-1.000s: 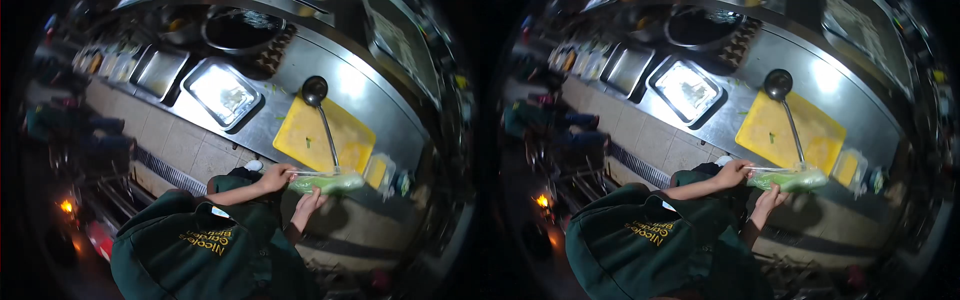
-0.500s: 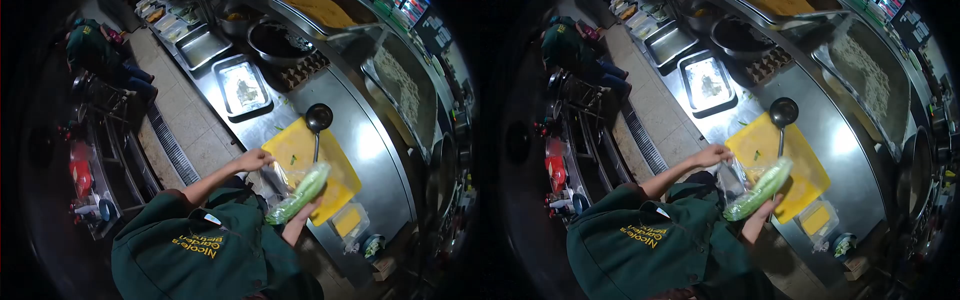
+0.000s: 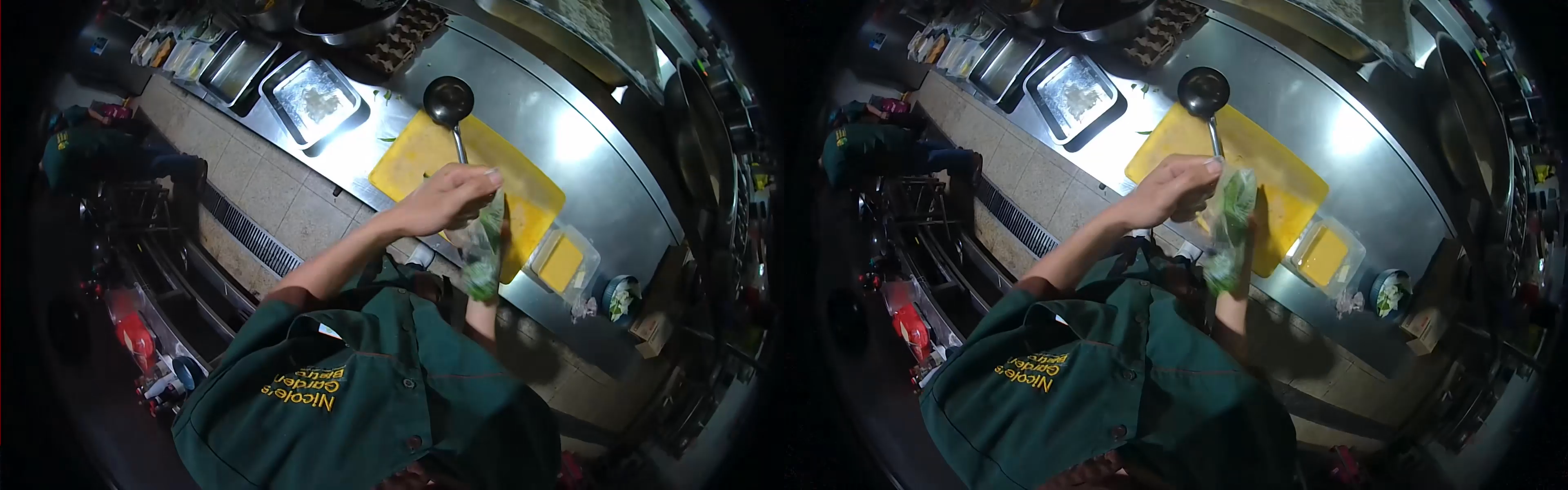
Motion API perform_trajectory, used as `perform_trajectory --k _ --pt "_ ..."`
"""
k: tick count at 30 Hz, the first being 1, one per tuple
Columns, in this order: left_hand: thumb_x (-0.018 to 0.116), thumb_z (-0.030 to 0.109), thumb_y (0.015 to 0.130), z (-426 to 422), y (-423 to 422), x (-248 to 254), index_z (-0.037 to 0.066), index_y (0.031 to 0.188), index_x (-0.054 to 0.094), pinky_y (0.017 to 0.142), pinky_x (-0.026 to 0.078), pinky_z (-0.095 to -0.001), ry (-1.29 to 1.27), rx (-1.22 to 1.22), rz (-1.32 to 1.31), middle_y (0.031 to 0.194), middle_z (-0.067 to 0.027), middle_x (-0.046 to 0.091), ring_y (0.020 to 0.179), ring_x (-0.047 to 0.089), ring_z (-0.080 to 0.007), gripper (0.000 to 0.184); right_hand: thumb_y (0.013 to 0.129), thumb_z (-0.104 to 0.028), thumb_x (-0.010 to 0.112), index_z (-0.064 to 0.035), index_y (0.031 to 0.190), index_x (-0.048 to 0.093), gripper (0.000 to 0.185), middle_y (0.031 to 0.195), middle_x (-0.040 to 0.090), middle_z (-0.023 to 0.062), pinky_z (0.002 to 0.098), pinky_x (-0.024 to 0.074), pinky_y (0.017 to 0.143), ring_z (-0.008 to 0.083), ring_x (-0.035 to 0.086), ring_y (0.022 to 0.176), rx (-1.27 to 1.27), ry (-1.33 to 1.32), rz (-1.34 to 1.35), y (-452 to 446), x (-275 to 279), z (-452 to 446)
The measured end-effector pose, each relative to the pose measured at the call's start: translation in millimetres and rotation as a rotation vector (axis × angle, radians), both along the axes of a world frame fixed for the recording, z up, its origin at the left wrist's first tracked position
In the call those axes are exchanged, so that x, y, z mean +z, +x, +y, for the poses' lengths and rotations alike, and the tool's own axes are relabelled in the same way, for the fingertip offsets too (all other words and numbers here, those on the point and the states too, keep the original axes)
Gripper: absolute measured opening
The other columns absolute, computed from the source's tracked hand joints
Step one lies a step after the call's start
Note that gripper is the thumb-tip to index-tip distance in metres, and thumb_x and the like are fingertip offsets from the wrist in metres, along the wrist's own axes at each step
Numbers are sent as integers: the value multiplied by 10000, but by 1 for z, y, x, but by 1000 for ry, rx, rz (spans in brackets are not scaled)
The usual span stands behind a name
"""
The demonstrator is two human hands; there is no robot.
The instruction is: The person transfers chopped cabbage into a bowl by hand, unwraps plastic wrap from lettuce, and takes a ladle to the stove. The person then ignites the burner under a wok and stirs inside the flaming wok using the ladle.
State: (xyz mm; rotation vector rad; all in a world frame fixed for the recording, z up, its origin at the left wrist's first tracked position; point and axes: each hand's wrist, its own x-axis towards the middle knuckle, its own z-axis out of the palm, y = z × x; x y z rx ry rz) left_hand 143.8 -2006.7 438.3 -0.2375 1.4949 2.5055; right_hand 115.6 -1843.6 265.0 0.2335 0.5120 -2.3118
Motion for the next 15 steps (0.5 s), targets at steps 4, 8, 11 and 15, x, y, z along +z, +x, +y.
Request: perform_trajectory --k 4,8,11,15 --pt "494 360 911 -19 -38 27 146 658 355 390 195 -208 62 110 161 538 77 283 434 264 -30 359 768 -189 580 -29 1206 500 473 1066 608 92 353 473 817 244 603 932 195 458 468 -29 -59 20" --pt "480 375 917 18 -69 65 131 672 406 362 185 -197 -258 -20 418 517 87 267 418 246 -25 354 852 -284 514 -63 1279 437 487 1225 522 86 374 366 977 237 507 1101 145 -82 167 -38 -35 12" --pt "482 345 927 56 -76 83 106 671 424 394 231 -195 -169 -128 649 576 63 344 464 315 -29 355 941 -288 470 -56 1326 390 456 1305 417 43 317 324 1018 187 391 1192 -121 572 300 -34 -153 31" --pt "471 299 926 34 -42 126 73 781 534 398 277 -197 -72 -29 655 584 49 389 450 355 -37 276 922 -321 490 -71 1293 415 454 1292 435 77 334 377 984 197 441 1174 -171 461 362 -51 -46 31"
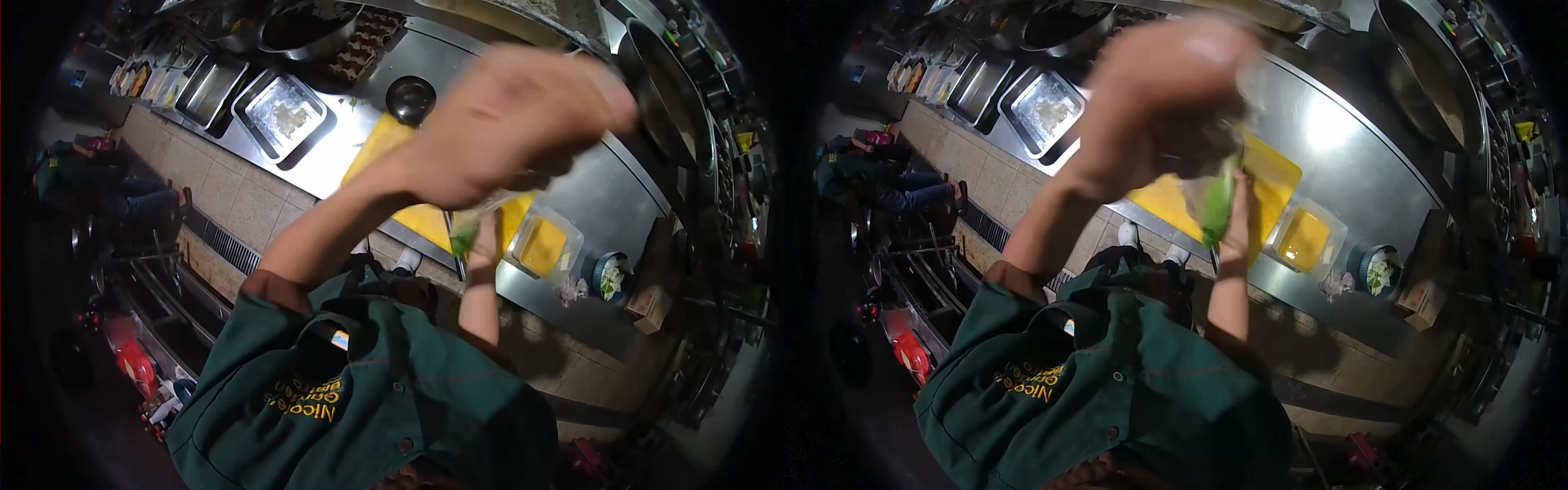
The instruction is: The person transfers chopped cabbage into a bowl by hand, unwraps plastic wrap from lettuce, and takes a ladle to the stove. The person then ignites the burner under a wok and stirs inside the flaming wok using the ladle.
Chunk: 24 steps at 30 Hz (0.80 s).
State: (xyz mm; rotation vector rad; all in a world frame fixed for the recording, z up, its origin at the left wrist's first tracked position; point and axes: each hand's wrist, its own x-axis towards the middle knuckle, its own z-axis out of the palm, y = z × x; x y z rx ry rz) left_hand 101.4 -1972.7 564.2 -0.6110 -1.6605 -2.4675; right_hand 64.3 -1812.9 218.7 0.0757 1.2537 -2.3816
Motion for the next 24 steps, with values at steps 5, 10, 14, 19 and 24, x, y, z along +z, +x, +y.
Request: perform_trajectory --k 5,10,14,19,24 --pt "359 365 888 -41 17 0 50 741 497 387 340 -259 298 272 174 536 -9 412 433 420 -101 373 938 -457 380 -17 1319 383 582 1310 430 120 300 373 948 191 460 1138 108 88 -12 -43 84 20" --pt "521 432 894 -90 -3 -139 48 777 577 591 428 -243 -617 468 -355 713 -36 557 645 518 -117 406 901 -303 524 -30 1164 538 379 1143 530 189 385 388 889 312 496 1052 -83 1451 1089 -81 44 14" --pt "565 170 863 -82 21 -228 74 1203 517 882 437 -380 -1153 366 -333 1128 -178 519 1008 535 -334 357 876 -179 549 4 1018 573 233 1012 570 165 377 431 778 300 546 911 -365 1126 692 -7 63 14" --pt "552 6 691 -13 -59 -200 34 1058 601 829 445 -398 -1118 491 73 990 -188 601 971 554 -353 372 716 -172 677 -65 1313 383 674 1055 495 236 434 433 776 397 512 919 258 1456 1131 85 13 2" --pt "555 96 701 37 -129 -212 75 810 638 590 497 -417 -1470 332 258 727 -122 641 706 629 -303 139 695 -27 550 -22 1192 451 507 977 551 229 454 435 790 425 516 942 423 1260 853 80 -19 -9"
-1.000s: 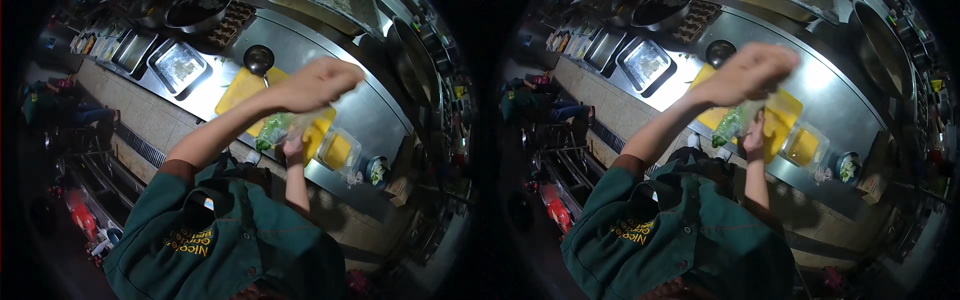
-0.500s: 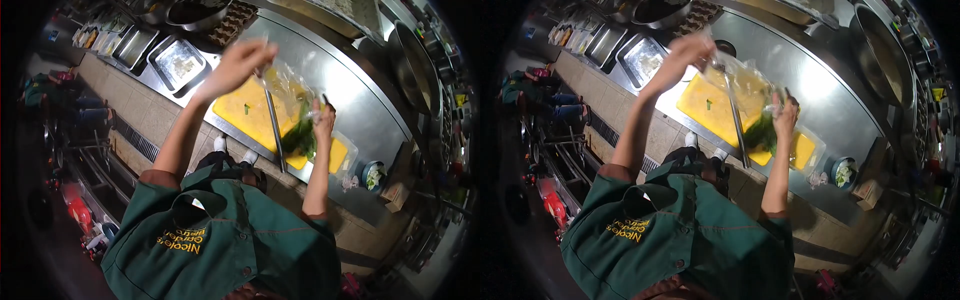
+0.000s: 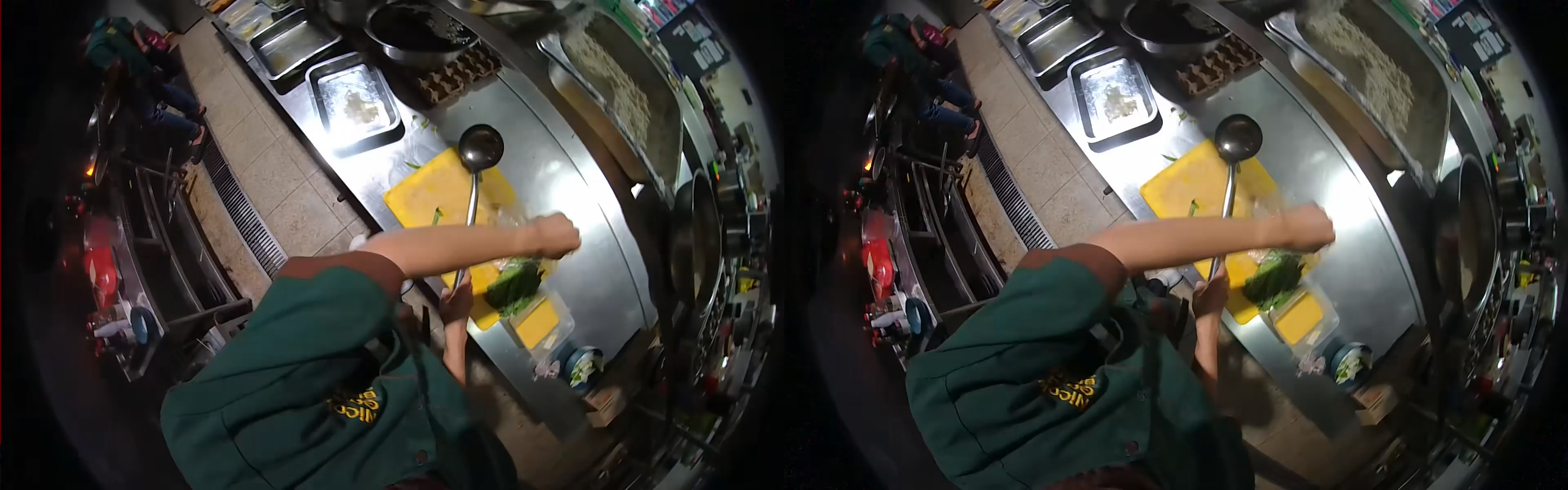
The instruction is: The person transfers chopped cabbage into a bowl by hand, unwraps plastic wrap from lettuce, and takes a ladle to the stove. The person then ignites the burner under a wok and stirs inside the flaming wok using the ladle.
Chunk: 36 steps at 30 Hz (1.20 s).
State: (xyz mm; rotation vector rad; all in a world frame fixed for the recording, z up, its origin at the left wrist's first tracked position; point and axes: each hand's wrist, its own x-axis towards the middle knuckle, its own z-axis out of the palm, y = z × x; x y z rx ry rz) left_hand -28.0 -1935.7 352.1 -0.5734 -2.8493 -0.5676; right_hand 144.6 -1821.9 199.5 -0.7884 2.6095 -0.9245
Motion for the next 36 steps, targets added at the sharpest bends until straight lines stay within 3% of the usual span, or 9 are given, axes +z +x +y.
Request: perform_trajectory --k 2,4,6,8,14,18,25,31,36 --pt "544 151 750 42 -12 -37 98 715 563 544 503 -390 109 71 298 775 -69 589 697 629 -250 66 707 -14 533 -10 1066 540 360 929 601 201 442 448 765 421 537 920 74 -203 -169 -8 3 -1" --pt "493 160 795 77 -10 -41 60 804 627 701 501 -484 185 106 81 825 -111 618 797 633 -280 167 761 -39 555 -18 934 560 175 810 603 153 360 467 575 326 596 753 638 -94 591 -22 24 -1" --pt "511 201 794 77 18 -14 96 875 613 849 402 -621 -135 -17 -84 865 -96 599 860 617 -287 167 820 -97 576 -39 871 530 90 685 547 82 246 388 421 161 543 549 -307 -361 -1061 -1 83 -5" --pt "504 242 800 61 40 11 140 1002 635 928 215 -725 -62 -132 -239 993 -125 599 1006 570 -320 262 853 -120 554 -55 868 503 84 602 445 23 198 309 360 56 422 464 -329 -525 -1132 10 113 0" --pt "568 311 839 -56 166 78 106 973 634 876 435 -441 848 -305 -115 1076 -112 563 1008 553 -287 254 909 -161 482 -25 934 479 138 593 383 17 233 314 409 78 383 489 -300 -469 -1072 19 144 0" --pt "588 176 861 -166 261 83 40 923 622 705 483 -297 1125 -77 -149 864 -88 620 797 613 -216 153 809 -29 556 26 1272 437 481 1011 585 226 368 459 766 345 588 877 243 -207 -17 -21 181 -73" --pt "596 187 854 -281 431 -34 11 857 611 615 457 -251 1184 988 -200 708 -58 599 622 552 -113 177 844 -33 515 10 1295 424 461 1215 525 203 324 396 922 295 516 1121 434 -209 67 -65 218 -306" --pt "568 177 868 -263 559 -167 29 850 617 521 411 -234 1382 1602 -155 615 5 552 552 495 -77 157 851 -32 542 -7 1331 368 511 629 482 -16 214 389 432 66 454 480 442 -278 -387 -75 233 -502" --pt "521 191 880 -163 660 -299 43 826 624 475 381 -241 1617 1925 -226 555 -14 539 519 508 -99 188 857 -49 508 -35 1382 260 580 784 507 53 255 483 454 120 512 538 338 -96 -423 -86 255 -576"
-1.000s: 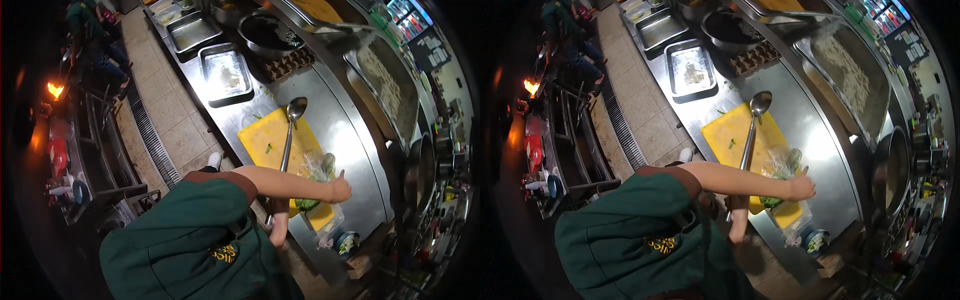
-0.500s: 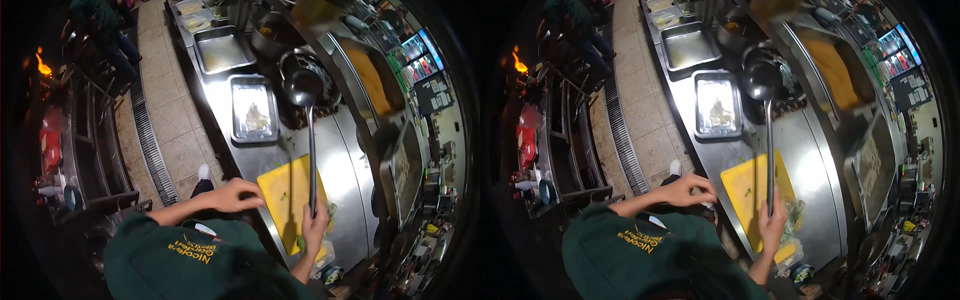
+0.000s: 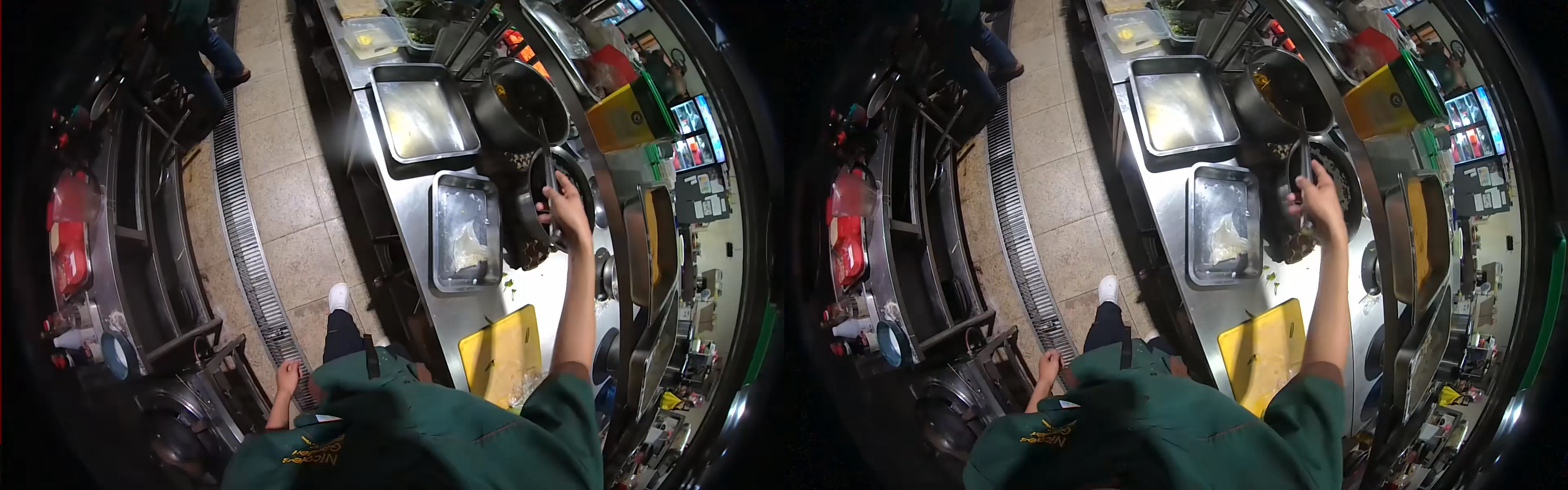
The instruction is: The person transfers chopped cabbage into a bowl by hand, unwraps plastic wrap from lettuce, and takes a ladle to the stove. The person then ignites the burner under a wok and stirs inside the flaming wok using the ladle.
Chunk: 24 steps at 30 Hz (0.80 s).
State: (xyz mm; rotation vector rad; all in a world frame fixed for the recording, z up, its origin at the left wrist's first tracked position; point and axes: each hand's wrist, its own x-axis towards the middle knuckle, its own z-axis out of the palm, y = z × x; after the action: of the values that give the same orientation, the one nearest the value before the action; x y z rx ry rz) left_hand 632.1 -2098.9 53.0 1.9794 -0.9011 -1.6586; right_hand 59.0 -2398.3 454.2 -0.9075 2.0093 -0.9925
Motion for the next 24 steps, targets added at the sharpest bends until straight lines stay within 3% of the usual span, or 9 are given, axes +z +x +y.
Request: perform_trajectory --k 2,5,12,13,14,16,19,22,24 --pt "491 206 873 60 43 -38 66 818 627 467 376 -250 168 -97 -31 529 -30 533 471 496 -126 203 836 -68 524 -37 1376 284 591 685 511 40 252 404 402 125 511 486 76 113 126 -35 -8 -17" --pt "460 205 867 106 44 -4 83 790 614 415 376 -276 370 -115 -265 519 -33 523 430 487 -141 211 821 -77 535 -5 1333 356 546 627 519 36 254 376 390 123 494 451 128 181 391 -50 -5 -33" --pt "479 153 889 144 -10 -8 85 890 595 379 399 -275 307 634 339 625 -17 560 468 515 -118 135 822 -57 549 23 1183 495 374 737 564 87 218 361 378 101 463 462 188 82 76 -67 24 -19" --pt "498 165 886 140 -35 5 82 903 605 399 405 -283 34 340 21 631 -20 564 473 525 -129 136 822 -57 549 23 1183 495 374 737 564 87 218 361 378 101 463 462 190 64 69 -81 21 -20" --pt "504 165 885 139 -37 -20 77 906 611 440 412 -279 73 385 263 649 -18 568 508 526 -122 141 827 -46 536 29 1137 508 320 745 559 90 209 342 374 94 438 462 143 141 -142 -103 13 -25" --pt "510 153 880 123 -63 7 64 899 616 534 418 -270 -68 237 161 723 -15 590 613 529 -101 140 845 -52 530 -12 882 528 55 689 504 36 175 269 376 51 373 468 77 175 -396 -93 22 -16" --pt "508 116 871 117 -85 29 50 895 613 642 430 -262 -362 40 19 839 -16 617 743 532 -87 126 838 -45 536 4 980 522 150 720 514 63 183 275 373 57 379 475 30 -33 -544 -91 7 -14" --pt "502 99 870 137 -90 20 43 895 611 685 441 -257 -372 96 8 877 -23 625 790 545 -93 125 798 -48 558 16 1284 366 527 794 557 91 216 333 372 88 441 491 272 -13 71 -69 -1 2" --pt "500 108 876 176 -83 -2 40 897 616 690 443 -253 -317 226 88 855 -26 624 787 549 -95 135 788 -54 556 19 1328 313 597 799 561 76 225 333 360 96 461 477 223 -20 53 -64 -4 5"
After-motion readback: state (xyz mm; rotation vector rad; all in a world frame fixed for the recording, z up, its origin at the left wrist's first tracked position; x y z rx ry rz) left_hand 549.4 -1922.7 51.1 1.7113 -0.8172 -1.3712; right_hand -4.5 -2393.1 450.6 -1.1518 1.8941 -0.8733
